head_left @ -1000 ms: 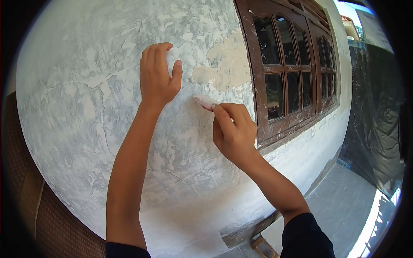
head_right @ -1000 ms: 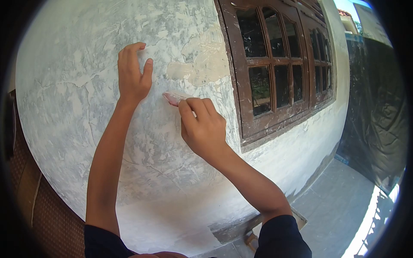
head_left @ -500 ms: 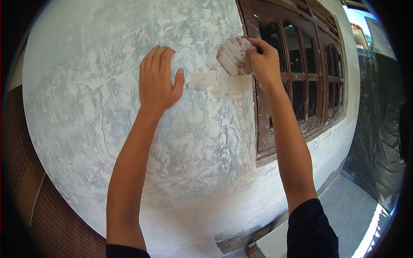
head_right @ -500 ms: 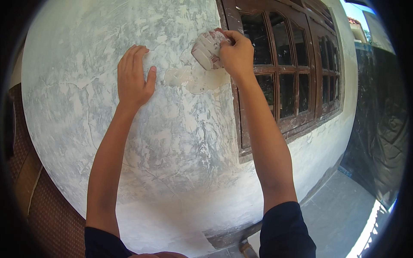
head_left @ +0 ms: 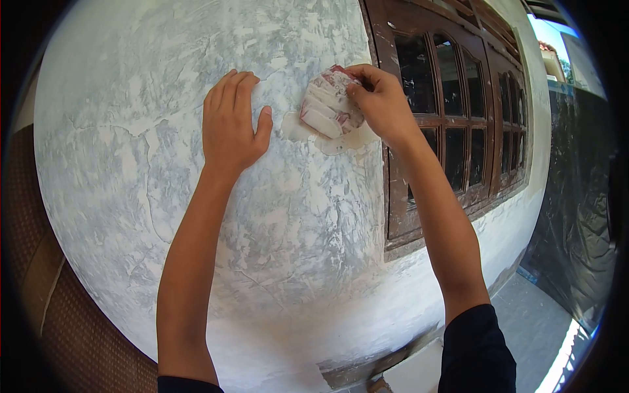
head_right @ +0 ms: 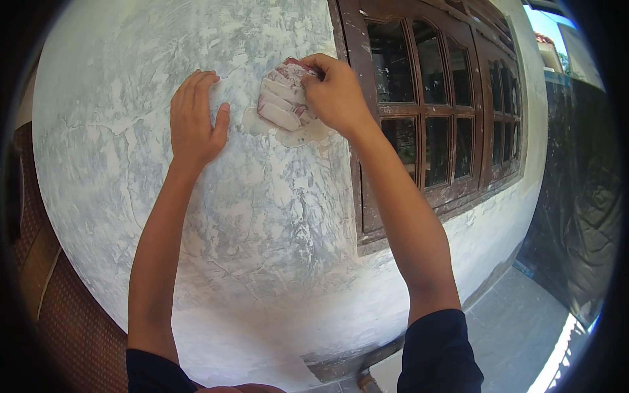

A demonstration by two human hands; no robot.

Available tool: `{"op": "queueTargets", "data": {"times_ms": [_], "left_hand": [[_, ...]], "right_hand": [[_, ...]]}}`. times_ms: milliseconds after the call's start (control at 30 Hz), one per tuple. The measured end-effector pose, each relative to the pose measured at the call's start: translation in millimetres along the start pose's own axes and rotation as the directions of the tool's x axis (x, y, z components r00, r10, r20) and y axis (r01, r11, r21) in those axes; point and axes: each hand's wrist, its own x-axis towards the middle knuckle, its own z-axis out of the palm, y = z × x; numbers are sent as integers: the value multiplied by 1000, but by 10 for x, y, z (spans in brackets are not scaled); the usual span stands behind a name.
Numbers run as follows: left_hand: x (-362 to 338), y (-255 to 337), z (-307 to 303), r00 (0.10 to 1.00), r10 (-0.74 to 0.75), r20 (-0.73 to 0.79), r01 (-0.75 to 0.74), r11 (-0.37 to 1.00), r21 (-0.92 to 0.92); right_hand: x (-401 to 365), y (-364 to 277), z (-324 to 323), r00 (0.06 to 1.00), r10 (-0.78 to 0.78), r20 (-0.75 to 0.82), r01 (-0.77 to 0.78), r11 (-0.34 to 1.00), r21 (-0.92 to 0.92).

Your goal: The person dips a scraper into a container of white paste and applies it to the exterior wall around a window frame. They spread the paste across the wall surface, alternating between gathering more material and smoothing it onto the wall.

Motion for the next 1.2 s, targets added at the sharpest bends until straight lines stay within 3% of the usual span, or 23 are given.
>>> {"op": "queueTargets", "data": {"times_ms": [33, 100, 133, 167, 233, 300, 367, 433, 500, 567, 667, 700, 767, 833, 900, 967, 1000, 1033, 1100, 1133, 1200], "left_hand": [[-3, 3, 1, 1000, 1, 11, -1, 1000, 3], [-2, 11, 0, 1000, 3, 11, -3, 1000, 9], [-3, 8, -3, 1000, 1, 11, -1, 1000, 17], [-2, 5, -1, 1000, 0, 9, 0, 1000, 20], [4, 6, 13, 1000, 11, -13, -11, 999, 33], [1, 1, 14, 1000, 13, -8, -13, 999, 30], [-1, 5, 14, 1000, 18, -4, -18, 999, 30], [-6, -3, 17, 1000, 21, -12, -21, 999, 34], [-7, -4, 12, 1000, 20, -9, -19, 999, 43], [-7, 4, 9, 1000, 19, -6, -19, 999, 46], [-8, 18, -2, 1000, -2, 19, 1, 999, 33], [-6, 14, -1, 1000, -1, 19, 1, 1000, 31], [-6, 5, 1, 1000, 1, 23, -2, 1000, 31], [-9, -4, 17, 1000, 19, -5, -19, 999, 39], [0, 2, 9, 1000, 17, -1, -17, 999, 41], [-2, 13, 6, 1000, 12, 3, -12, 999, 40], [-3, 14, 3, 1000, 6, 15, -6, 999, 43], [-5, 15, -1, 1000, -2, 27, 0, 999, 47], [-12, 15, 2, 1000, 2, 29, -4, 999, 51], [-11, 10, 1, 1000, 3, 27, -4, 999, 54], [-7, 11, 5, 1000, 7, 15, -8, 998, 55]], "right_hand": [[35, 59, -5, 1000, 3, -1, -3, 1000, 0], [170, 105, -16, 981, 14, -193, -36, 993, -113], [206, 119, -88, 963, 73, -260, -77, 997, -3], [212, 87, -101, 963, 71, -259, -74, 997, -1], [180, 32, -121, 964, 39, -263, 10, 983, 182], [114, -44, -18, 986, 24, -168, -6, 994, 109], [130, 10, 59, 998, -61, -31, 58, 995, -79], [256, 111, -14, 991, -53, -123, 38, 991, -126], [312, 109, -140, 935, 88, -343, -50, 992, 116], [238, 87, -158, 928, 101, -358, -46, 986, 158], [71, 47, -25, 997, -71, -9, 70, 996, -47], [89, 83, -34, 998, -69, -9, 68, 997, -47], [200, 180, -98, 977, -33, -210, 0, 988, -157], [294, 234, -231, 934, 52, -352, -15, 994, 108], [215, 123, -231, 957, 20, -291, 33, 984, 176], [118, 141, -111, 993, -97, -69, 97, 995, 9], [57, 59, -74, 997, -75, 6, 76, 996, -40], [100, 83, -79, 997, -75, 7, 75, 996, -39], [282, 144, -94, 980, 5, -198, -32, 991, -129], [367, 149, -153, 952, 23, -306, -43, 997, -58], [388, 139, -190, 952, -5, -306, 18, 999, 39]]}}
